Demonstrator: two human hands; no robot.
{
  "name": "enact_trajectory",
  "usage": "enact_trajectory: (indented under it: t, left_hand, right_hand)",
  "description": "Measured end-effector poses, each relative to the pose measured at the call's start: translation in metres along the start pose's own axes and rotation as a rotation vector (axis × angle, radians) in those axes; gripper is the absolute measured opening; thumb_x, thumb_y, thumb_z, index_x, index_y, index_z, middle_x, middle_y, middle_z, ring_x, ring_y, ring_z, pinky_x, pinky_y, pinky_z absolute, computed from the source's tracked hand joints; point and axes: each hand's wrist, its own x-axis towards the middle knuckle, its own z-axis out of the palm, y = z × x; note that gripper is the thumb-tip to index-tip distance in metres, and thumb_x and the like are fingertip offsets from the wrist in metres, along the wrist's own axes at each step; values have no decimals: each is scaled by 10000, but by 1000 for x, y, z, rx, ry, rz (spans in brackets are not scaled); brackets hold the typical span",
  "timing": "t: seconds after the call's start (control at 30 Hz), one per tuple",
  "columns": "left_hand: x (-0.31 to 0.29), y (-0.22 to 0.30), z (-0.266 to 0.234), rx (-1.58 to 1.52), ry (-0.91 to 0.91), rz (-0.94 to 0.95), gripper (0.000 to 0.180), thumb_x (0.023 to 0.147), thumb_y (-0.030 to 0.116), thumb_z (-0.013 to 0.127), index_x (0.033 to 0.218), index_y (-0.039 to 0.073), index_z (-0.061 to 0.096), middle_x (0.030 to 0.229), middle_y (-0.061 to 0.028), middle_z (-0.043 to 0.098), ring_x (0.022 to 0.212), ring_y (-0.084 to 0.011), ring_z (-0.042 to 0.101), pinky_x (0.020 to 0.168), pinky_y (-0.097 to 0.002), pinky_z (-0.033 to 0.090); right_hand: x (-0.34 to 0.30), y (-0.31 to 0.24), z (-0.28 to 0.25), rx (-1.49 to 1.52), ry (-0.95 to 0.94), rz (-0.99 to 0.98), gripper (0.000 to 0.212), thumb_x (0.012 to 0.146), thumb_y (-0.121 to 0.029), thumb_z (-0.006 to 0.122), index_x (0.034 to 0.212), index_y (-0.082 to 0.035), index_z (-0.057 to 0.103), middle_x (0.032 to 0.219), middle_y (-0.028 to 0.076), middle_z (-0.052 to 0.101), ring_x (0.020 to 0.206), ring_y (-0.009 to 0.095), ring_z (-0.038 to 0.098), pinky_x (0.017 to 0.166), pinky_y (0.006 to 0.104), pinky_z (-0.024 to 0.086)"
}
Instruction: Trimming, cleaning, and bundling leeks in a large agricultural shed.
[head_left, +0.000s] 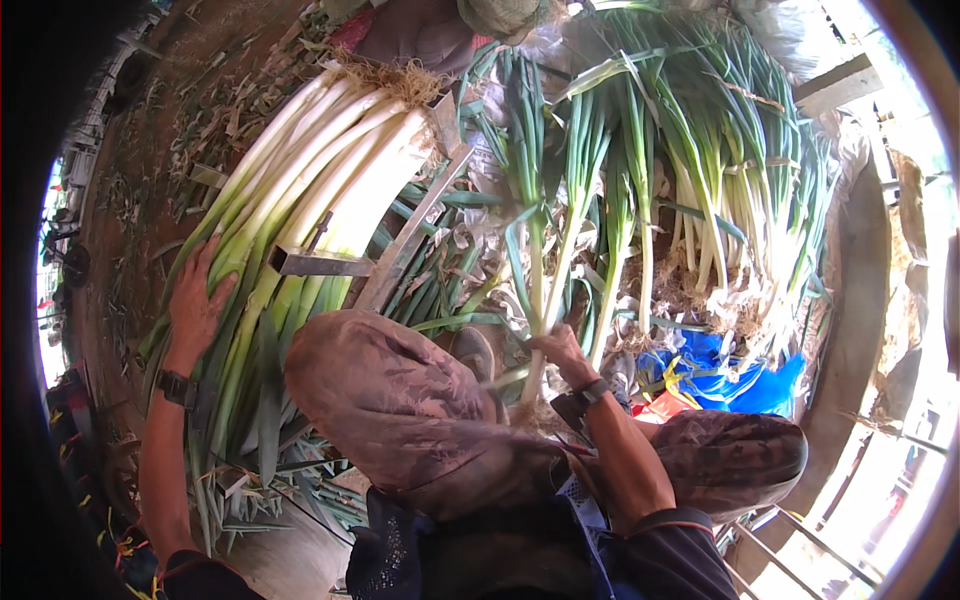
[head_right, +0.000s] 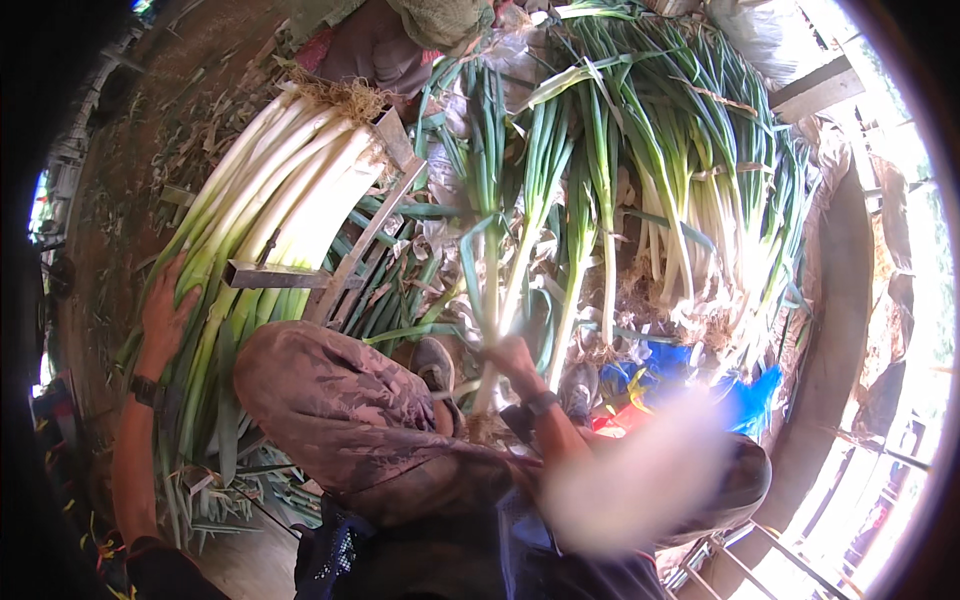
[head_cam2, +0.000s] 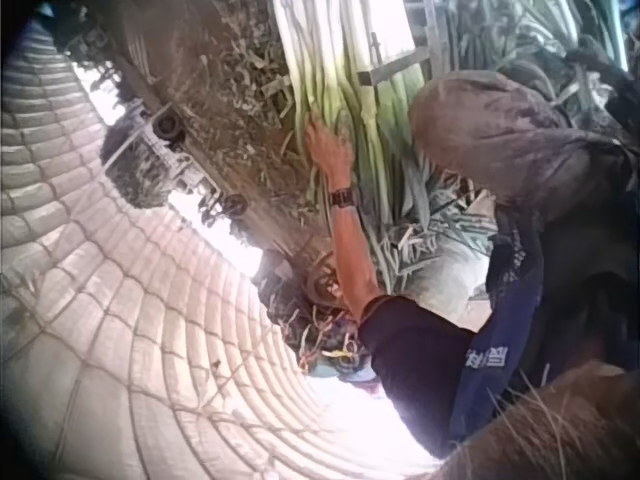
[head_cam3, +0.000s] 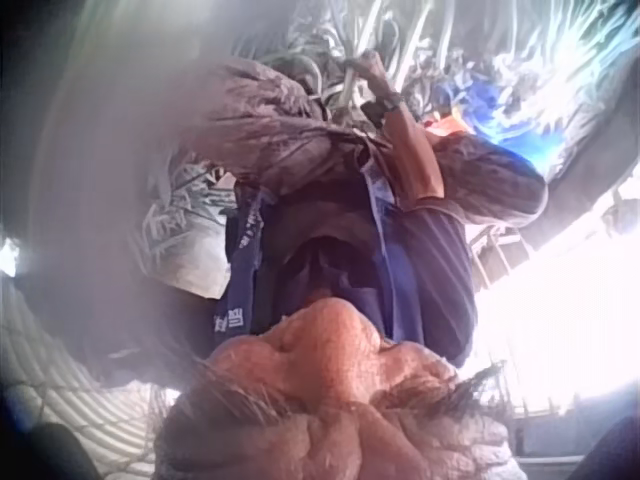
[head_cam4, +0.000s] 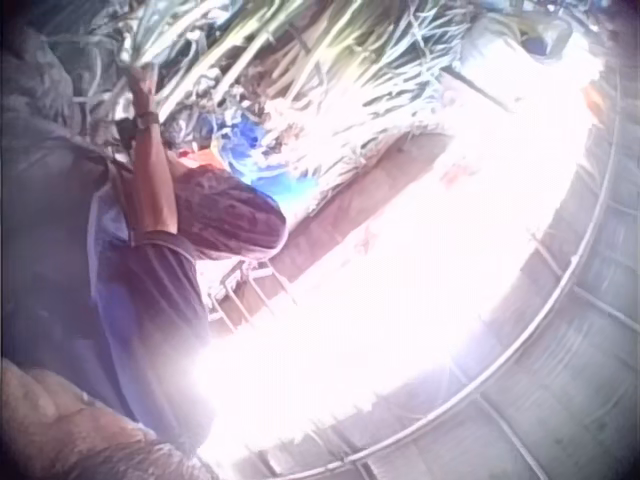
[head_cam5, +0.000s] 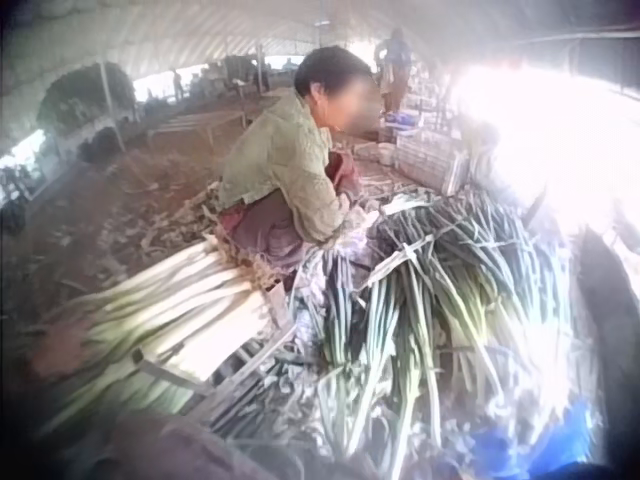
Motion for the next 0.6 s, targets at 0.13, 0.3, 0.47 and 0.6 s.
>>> enact_trajectory:
  t: [0.13, 0.3, 0.47, 0.6]
  left_hand:
    - [-10, -9, -6, 16, -19, -29, 669, 928, 528, 495, 1477, 183, 328, 1428, -190, 407, 1281, -389, 421, 1050, -471, 363]
    - [13, 14, -4, 74, -60, 8, 705, 931, 553, 472, 1487, 159, 292, 1431, -213, 400, 1275, -414, 419, 1040, -492, 367]
    - [-22, 56, -77, 330, -108, 126, 605, 830, 259, 685, 1346, 34, 463, 1357, -193, 482, 1237, -394, 459, 1008, -489, 393]
    - [-30, 176, -99, -116, 132, 521, 569, 783, 150, 699, 1309, 38, 511, 1217, -198, 586, 1133, -360, 553, 979, -416, 435]
  right_hand:
    - [-79, -112, -19, 508, -146, -371, 348, 849, -213, 608, 1054, 61, 672, 931, 140, 668, 764, 180, 628, 684, 325, 539]
    - [-45, -26, -19, 587, -166, -556, 294, 860, -159, 637, 1012, 92, 654, 950, 195, 688, 877, 257, 675, 793, 371, 558]
    - [-116, -90, -19, 513, -305, -506, 265, 870, -125, 615, 1116, -34, 655, 1003, 184, 686, 1031, 276, 651, 919, 356, 535]
    - [-208, -143, -39, 199, -99, -660, 288, 931, -184, 533, 1144, -8, 612, 1039, 133, 603, 937, 234, 650, 846, 332, 543]
